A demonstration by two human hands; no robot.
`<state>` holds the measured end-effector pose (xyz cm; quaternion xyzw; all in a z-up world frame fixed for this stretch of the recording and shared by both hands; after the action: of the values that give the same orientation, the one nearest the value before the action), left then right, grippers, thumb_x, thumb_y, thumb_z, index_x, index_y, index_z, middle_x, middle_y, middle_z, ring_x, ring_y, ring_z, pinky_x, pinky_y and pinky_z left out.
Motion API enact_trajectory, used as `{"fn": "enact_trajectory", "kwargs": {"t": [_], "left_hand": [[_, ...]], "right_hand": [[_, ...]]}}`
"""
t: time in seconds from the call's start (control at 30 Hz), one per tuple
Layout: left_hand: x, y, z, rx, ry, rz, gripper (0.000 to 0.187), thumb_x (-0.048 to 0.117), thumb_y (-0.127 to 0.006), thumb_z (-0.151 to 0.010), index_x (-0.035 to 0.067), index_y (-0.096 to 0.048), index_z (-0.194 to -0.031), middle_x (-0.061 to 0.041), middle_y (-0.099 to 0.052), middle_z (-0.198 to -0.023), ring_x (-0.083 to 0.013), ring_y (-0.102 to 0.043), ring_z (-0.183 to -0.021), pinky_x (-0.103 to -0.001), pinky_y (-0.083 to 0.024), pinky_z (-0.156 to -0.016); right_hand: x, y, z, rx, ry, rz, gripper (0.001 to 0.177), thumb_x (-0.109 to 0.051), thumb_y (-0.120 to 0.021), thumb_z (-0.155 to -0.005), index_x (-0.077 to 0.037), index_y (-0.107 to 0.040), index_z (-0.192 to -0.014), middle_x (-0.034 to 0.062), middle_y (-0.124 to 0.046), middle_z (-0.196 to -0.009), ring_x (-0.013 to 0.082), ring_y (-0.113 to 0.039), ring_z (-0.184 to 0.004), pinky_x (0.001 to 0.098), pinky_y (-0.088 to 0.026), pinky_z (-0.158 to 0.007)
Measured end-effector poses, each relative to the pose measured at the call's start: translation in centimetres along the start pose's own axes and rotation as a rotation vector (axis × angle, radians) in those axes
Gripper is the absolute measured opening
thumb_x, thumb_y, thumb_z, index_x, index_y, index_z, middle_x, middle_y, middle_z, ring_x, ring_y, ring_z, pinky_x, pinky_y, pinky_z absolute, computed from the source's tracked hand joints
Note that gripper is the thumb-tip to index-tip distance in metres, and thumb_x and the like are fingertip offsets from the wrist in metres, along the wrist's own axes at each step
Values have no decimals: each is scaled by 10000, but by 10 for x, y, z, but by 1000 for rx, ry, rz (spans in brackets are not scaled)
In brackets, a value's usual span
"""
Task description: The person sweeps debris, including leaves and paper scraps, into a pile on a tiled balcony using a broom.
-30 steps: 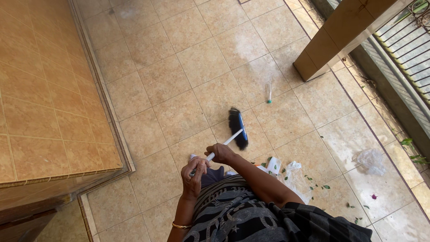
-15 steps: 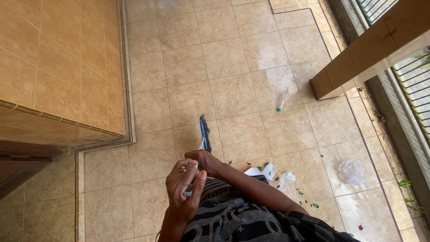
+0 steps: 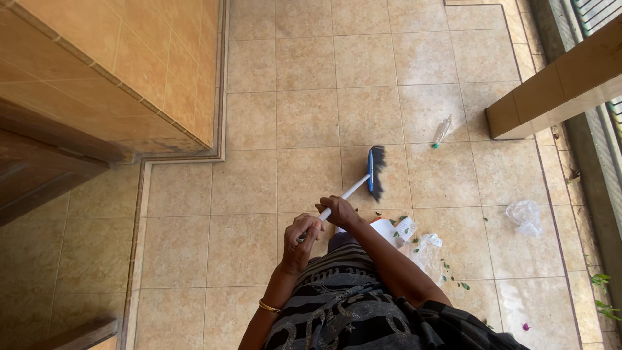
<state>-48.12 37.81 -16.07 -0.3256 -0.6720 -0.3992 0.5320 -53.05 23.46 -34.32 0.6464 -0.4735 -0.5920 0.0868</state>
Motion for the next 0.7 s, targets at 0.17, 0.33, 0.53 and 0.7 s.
{"fn": "enact_trajectory", "kwargs": {"t": [0.17,0.33,0.53,0.7], "left_hand": [[102,52,47,79,-376,-22,330,153,-512,-1087,59,-599,-782,-21,-526,-626,-143,-517,-590,-464,-477,-1063],[184,59,107,126,-551,-174,316,138,-596,-1037,66,-575,-730,-26,-470,-571,-170,-462,-544,-474,-522,-982],[128,29,126,223,-464,-408,346,180,-668,-984,61,-550,-681,-94,-531,-613,-259,-545,-712,-470,-498,-919],[25,13,133,231,-170,-358,371,265,-684,-969,42,-549,-705,-113,-615,-703,-263,-589,-898,-451,-477,-852]], "right_hand": [[-120,22,-4,-30,-54,-107,299,-207,-743,-891,-54,-551,-721,134,-588,-631,324,-596,-601,460,-459,-575],[-214,16,6,-83,96,-228,294,-156,-757,-811,-8,-507,-764,113,-553,-697,244,-539,-655,421,-413,-591],[-163,-103,43,-451,-91,-754,276,-216,-719,-945,-30,-563,-813,32,-562,-774,130,-535,-721,353,-457,-653],[-84,-128,91,-520,-34,-493,144,-166,-708,-842,-59,-708,-937,6,-715,-914,120,-684,-803,318,-545,-713]]}}
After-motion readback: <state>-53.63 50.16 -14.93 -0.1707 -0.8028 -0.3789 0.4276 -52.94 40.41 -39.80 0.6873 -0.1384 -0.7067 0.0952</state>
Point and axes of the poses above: each hand's wrist, its own z-axis away from the middle knuckle, its own y-axis out of the back of the hand, x = y × z, the point moved 8 cm from there along -z, towards the middle knuckle
